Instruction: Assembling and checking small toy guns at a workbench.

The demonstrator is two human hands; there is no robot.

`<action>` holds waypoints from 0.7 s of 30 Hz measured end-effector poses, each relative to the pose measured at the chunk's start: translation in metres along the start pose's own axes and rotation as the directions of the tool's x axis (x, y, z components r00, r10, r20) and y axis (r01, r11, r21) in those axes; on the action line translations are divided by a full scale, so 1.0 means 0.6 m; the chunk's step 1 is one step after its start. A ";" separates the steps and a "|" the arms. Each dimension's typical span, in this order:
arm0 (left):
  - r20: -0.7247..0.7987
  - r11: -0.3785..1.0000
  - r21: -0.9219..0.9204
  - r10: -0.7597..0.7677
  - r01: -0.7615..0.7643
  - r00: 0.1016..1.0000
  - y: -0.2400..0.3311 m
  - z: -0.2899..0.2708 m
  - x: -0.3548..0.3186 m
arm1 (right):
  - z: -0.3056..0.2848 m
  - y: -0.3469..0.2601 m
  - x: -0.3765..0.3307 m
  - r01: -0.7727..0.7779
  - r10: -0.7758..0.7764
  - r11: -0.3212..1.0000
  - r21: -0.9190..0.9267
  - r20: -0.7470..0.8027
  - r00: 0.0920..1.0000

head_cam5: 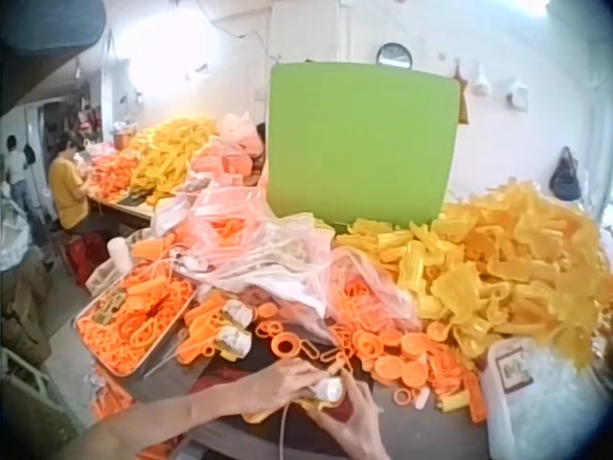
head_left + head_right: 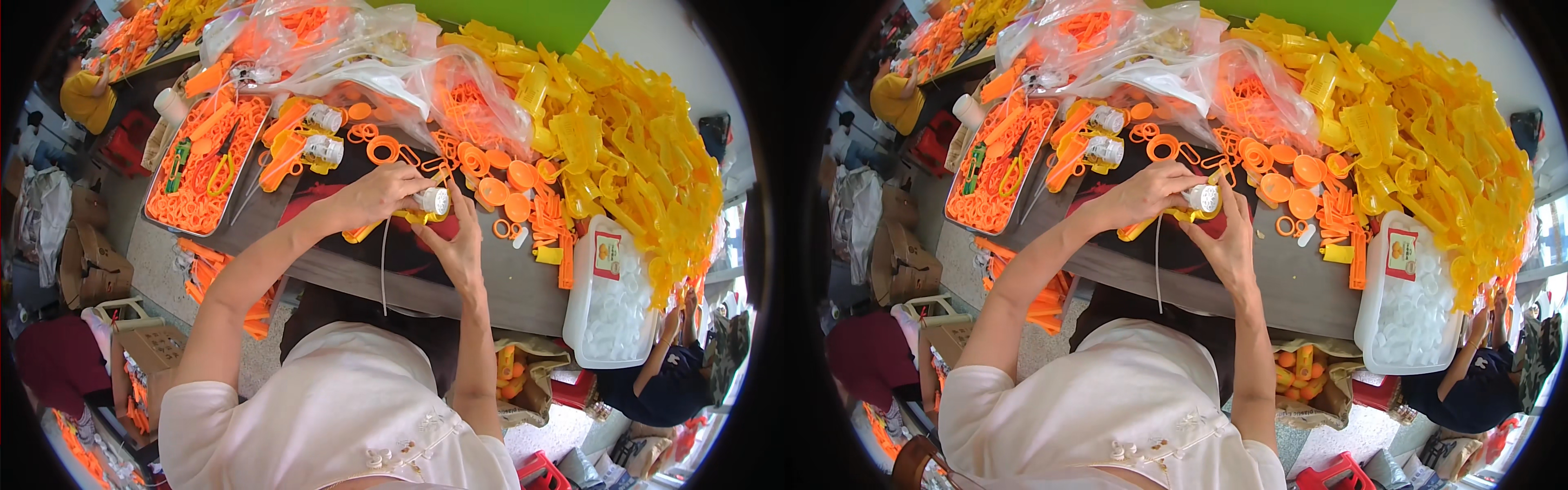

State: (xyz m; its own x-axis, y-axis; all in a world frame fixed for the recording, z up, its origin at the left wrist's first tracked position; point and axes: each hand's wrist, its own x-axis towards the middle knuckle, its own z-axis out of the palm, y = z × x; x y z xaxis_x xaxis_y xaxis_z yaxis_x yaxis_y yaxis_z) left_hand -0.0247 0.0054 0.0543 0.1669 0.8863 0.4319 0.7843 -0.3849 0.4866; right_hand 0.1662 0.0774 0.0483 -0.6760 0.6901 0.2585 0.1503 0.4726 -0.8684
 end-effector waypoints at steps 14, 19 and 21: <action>-0.093 0.966 -0.156 -0.224 0.207 0.970 0.011 0.044 -0.021 | -0.005 0.054 -0.026 -0.003 -0.001 0.991 0.132 0.032 0.999; -0.194 0.982 0.035 -0.174 0.184 0.965 0.023 0.074 -0.037 | -0.103 0.095 -0.055 0.078 -0.214 0.861 -0.502 -0.219 0.952; -0.227 0.978 0.062 -0.178 0.197 0.957 0.018 0.085 -0.037 | -0.147 0.113 -0.046 -0.233 0.020 0.827 -0.512 -0.387 0.922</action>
State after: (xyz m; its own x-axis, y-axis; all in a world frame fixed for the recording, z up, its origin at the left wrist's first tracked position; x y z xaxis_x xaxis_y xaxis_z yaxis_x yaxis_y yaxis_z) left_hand 0.0106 -0.0054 0.0114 -0.1155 0.8588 0.4991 0.8374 -0.1861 0.5139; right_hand 0.2588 0.1385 0.0197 -0.3406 0.8579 0.3848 0.6512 0.5104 -0.5617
